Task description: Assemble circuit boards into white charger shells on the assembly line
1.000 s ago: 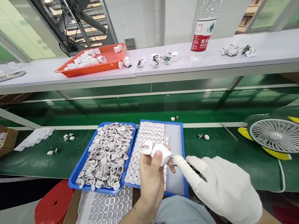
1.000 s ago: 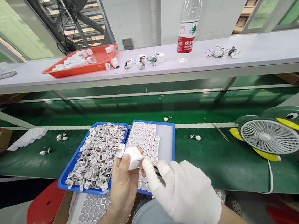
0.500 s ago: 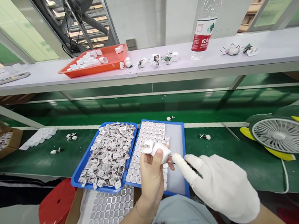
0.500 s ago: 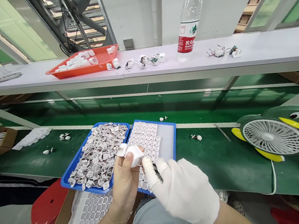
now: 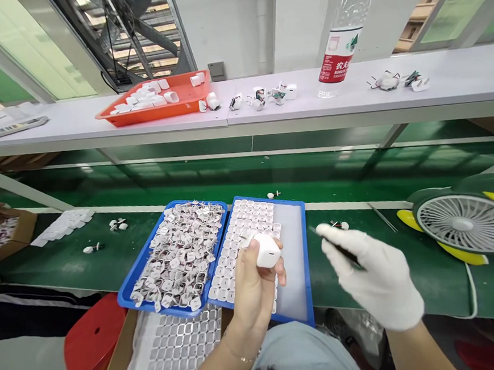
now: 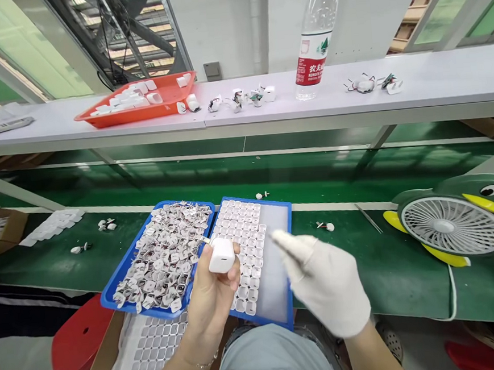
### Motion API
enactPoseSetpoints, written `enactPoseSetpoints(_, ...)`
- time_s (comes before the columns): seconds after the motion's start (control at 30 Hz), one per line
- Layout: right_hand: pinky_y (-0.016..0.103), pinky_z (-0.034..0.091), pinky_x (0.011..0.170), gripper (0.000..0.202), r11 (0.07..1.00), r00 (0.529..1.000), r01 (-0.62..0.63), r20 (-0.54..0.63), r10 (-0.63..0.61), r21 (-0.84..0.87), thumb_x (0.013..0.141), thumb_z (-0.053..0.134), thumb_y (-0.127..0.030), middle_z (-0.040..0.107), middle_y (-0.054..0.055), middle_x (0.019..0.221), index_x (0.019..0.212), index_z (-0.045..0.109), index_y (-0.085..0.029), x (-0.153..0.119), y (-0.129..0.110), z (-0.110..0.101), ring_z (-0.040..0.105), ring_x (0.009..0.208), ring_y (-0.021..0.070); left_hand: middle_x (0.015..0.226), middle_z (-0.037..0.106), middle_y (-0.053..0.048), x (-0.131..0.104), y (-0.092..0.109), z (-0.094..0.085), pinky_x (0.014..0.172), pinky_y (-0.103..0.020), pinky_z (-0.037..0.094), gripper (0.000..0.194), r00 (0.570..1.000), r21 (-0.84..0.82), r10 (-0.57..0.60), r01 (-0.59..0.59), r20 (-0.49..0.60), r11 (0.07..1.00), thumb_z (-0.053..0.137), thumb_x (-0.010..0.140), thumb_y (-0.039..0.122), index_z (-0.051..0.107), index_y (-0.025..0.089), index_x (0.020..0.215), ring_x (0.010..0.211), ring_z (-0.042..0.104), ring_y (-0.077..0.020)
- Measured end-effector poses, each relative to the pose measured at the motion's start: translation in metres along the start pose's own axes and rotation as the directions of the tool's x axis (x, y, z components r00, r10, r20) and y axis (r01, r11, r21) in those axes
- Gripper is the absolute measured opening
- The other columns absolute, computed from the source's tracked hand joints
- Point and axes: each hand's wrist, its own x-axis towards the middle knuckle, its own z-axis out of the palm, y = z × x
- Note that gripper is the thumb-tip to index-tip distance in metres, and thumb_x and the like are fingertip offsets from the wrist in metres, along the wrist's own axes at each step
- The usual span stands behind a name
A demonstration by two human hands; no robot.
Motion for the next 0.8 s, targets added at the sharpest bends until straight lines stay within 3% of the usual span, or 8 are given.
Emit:
enactPoseSetpoints(0.03, 0.028, 0.049, 0.079, 0.031, 0.987, 0.988, -0.155, 0.006, 0.155, 0.050, 0.088, 0.060, -0.029, 0.074, 0.000, 0.102, 0.119, 0.065, -0.029, -0.005, 0.017, 0.011, 0.067, 0.082, 0.0154, 0.072, 0.067, -0.002, 0.000, 0.001, 0.000, 0.036, -0.013, 0.042, 0.037, 1.000, -0.031, -0.029, 0.029, -0.006, 0.999, 0.079, 0.070, 0.047, 0.064, 0.013, 0.073, 0.044, 0.052, -0.0048)
enactPoseSetpoints(0.07, 0.031, 0.048, 0.087, 0.033, 0.931, 0.933, -0.359, 0.045, 0.356, 0.073, 0.088, 0.058, -0.035, 0.072, 0.002, 0.110, 0.120, 0.064, -0.029, -0.013, 0.037, 0.024, 0.067, 0.092, 0.0179, 0.071, 0.067, -0.002, 0.001, 0.002, 0.000, 0.035, -0.013, 0.041, 0.038, 0.998, -0.060, -0.057, 0.056, -0.010, 0.997, 0.080, 0.069, 0.047, 0.063, 0.014, 0.074, 0.044, 0.052, -0.0046)
enactPoseSetpoints(0.13, 0.035, 0.049, 0.090, 0.042, 0.792, 0.778, -0.610, 0.214, 0.591, 0.028, 0.086, 0.053, -0.043, 0.069, 0.004, 0.118, 0.123, 0.064, -0.027, -0.036, 0.076, 0.051, 0.063, 0.105, 0.0232, 0.070, 0.068, -0.003, 0.002, 0.002, -0.003, 0.035, -0.012, 0.040, 0.038, 0.996, -0.100, -0.089, 0.087, -0.016, 0.991, 0.080, 0.068, 0.047, 0.063, 0.014, 0.075, 0.044, 0.051, -0.0044)
enactPoseSetpoints(0.3, 0.039, 0.054, 0.083, 0.055, 0.635, 0.557, -0.759, 0.360, 0.748, -0.145, 0.078, 0.040, -0.036, 0.071, 0.015, 0.109, 0.118, 0.067, -0.011, -0.120, 0.144, 0.102, 0.067, 0.098, 0.0292, 0.077, 0.070, -0.005, 0.007, -0.005, -0.037, 0.038, -0.016, 0.042, 0.039, 0.997, 0.002, 0.003, -0.003, -0.073, 1.000, 0.080, 0.069, 0.046, 0.064, 0.012, 0.079, 0.046, 0.054, -0.0061)
enactPoseSetpoints(0.43, 0.047, 0.054, 0.084, 0.063, 0.610, 0.463, -0.727, 0.432, 0.774, -0.315, 0.071, 0.040, -0.032, 0.066, 0.023, 0.113, 0.122, 0.064, -0.004, -0.162, 0.159, 0.122, 0.067, 0.101, 0.0356, 0.079, 0.072, -0.007, 0.005, -0.011, -0.089, 0.044, -0.020, 0.049, 0.045, 0.940, 0.097, 0.074, -0.044, -0.334, 0.994, 0.087, 0.060, 0.042, 0.065, 0.011, 0.084, 0.049, 0.057, -0.0090)
enactPoseSetpoints(0.53, 0.059, 0.049, 0.087, 0.059, 0.661, 0.462, -0.637, 0.489, 0.740, -0.398, 0.066, 0.046, -0.031, 0.063, 0.025, 0.120, 0.117, 0.067, -0.008, -0.164, 0.163, 0.129, 0.059, 0.112, 0.0442, 0.078, 0.072, -0.005, -0.006, -0.010, -0.130, 0.050, -0.023, 0.054, 0.042, 0.818, 0.084, 0.102, -0.065, -0.567, 0.994, 0.089, 0.058, 0.029, 0.065, 0.012, 0.087, 0.054, 0.061, -0.0116)
enactPoseSetpoints(0.63, 0.066, 0.041, 0.093, 0.060, 0.749, 0.530, -0.528, 0.534, 0.659, -0.399, 0.070, 0.047, -0.033, 0.055, 0.024, 0.133, 0.124, 0.063, -0.012, -0.140, 0.165, 0.141, 0.046, 0.126, 0.0472, 0.068, 0.070, -0.002, -0.024, -0.003, -0.164, 0.051, -0.023, 0.055, 0.030, 0.668, 0.055, 0.126, -0.126, -0.733, 0.991, 0.083, 0.062, 0.019, 0.064, 0.012, 0.085, 0.051, 0.061, -0.0125)
enactPoseSetpoints(0.8, 0.051, 0.037, 0.107, 0.059, 0.920, 0.659, -0.359, 0.656, 0.368, -0.155, 0.086, 0.037, -0.042, 0.042, 0.014, 0.147, 0.138, 0.051, -0.019, -0.060, 0.152, 0.203, 0.037, 0.137, 0.0356, 0.059, 0.064, -0.002, -0.056, 0.011, -0.213, 0.052, -0.026, 0.055, 0.023, 0.458, 0.014, 0.103, -0.193, -0.883, 0.981, 0.078, 0.064, 0.019, 0.060, 0.016, 0.079, 0.050, 0.060, -0.0160)
